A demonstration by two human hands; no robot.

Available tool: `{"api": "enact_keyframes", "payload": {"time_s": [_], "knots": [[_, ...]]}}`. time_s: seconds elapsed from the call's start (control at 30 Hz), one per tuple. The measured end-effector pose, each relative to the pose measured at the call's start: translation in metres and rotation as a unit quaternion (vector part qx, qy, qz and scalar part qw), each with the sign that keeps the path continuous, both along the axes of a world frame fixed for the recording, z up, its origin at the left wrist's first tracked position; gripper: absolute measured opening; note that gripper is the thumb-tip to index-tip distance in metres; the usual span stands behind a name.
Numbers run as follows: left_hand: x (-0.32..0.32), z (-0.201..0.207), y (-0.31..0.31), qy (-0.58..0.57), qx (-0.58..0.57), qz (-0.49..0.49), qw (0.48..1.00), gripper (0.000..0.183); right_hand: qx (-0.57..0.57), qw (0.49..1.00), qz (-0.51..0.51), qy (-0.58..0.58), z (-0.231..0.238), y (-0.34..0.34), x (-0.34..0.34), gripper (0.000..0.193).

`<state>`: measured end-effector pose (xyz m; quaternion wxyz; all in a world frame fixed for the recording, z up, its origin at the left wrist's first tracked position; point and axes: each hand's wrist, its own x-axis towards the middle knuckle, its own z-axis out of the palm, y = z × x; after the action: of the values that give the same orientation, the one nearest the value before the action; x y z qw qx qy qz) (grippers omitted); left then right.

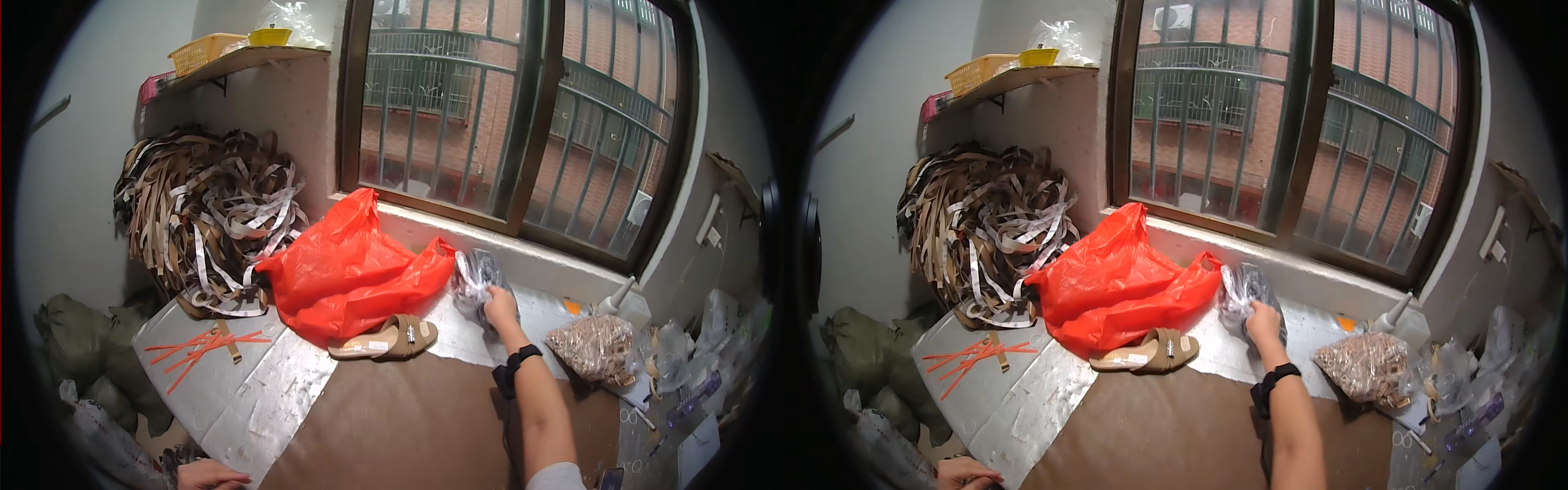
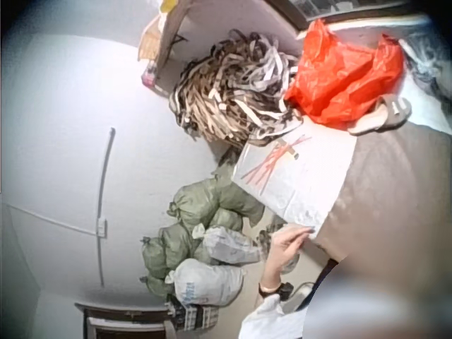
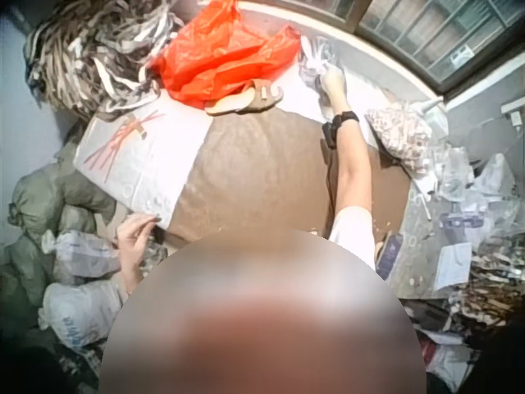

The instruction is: The recorder is shown sorting and bagging leather straps and metal decorative buckles.

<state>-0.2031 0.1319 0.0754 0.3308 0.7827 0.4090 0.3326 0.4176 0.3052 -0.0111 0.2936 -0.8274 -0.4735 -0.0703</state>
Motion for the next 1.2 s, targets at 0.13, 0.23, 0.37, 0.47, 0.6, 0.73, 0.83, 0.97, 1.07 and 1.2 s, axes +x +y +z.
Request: {"api": "enact_keyframes", "payload": {"time_s": [0.13,0.23,0.37,0.47,0.6,0.73,0.83,0.97,1.07,1.2], "knots": [[0.035,0.016,-0.017,-0.060,-0.023,-0.090,0.994,0.015,0.156,0.942,0.222,0.198,0.046,-0.049,-0.025,0.028],[0.058,0.004,-0.015,-0.045,-0.047,-0.157,0.985,0.015,0.067,0.933,0.265,0.232,0.072,-0.124,-0.090,0.019],[0.136,-0.009,-0.002,-0.032,0.131,-0.185,0.974,0.021,0.005,0.880,0.287,0.379,0.068,-0.223,-0.139,0.015],[0.176,-0.031,-0.013,-0.031,0.166,-0.169,0.971,0.024,-0.023,0.883,0.311,0.350,0.079,-0.264,-0.185,0.015],[0.207,-0.020,-0.039,-0.041,-0.142,-0.178,0.973,0.027,-0.040,0.923,0.332,0.193,0.081,-0.299,-0.215,0.025],[0.207,-0.049,-0.041,-0.166,-0.158,-0.215,0.949,0.031,-0.101,0.936,0.334,0.054,0.094,-0.318,-0.239,0.033],[0.168,-0.029,-0.051,-0.267,-0.292,-0.225,0.890,0.027,-0.023,0.950,0.310,-0.012,0.076,-0.329,-0.216,0.033],[0.089,-0.003,-0.050,-0.215,-0.246,-0.238,0.915,0.026,0.015,0.939,0.343,-0.011,0.073,-0.343,-0.206,0.033],[0.103,-0.012,-0.013,-0.195,-0.093,-0.103,0.971,0.023,-0.038,0.949,0.312,0.009,0.082,-0.351,-0.212,0.030],[0.180,-0.017,-0.019,-0.075,0.295,-0.183,0.935,0.023,0.004,0.928,0.372,0.034,0.082,-0.344,-0.225,0.024]]}}
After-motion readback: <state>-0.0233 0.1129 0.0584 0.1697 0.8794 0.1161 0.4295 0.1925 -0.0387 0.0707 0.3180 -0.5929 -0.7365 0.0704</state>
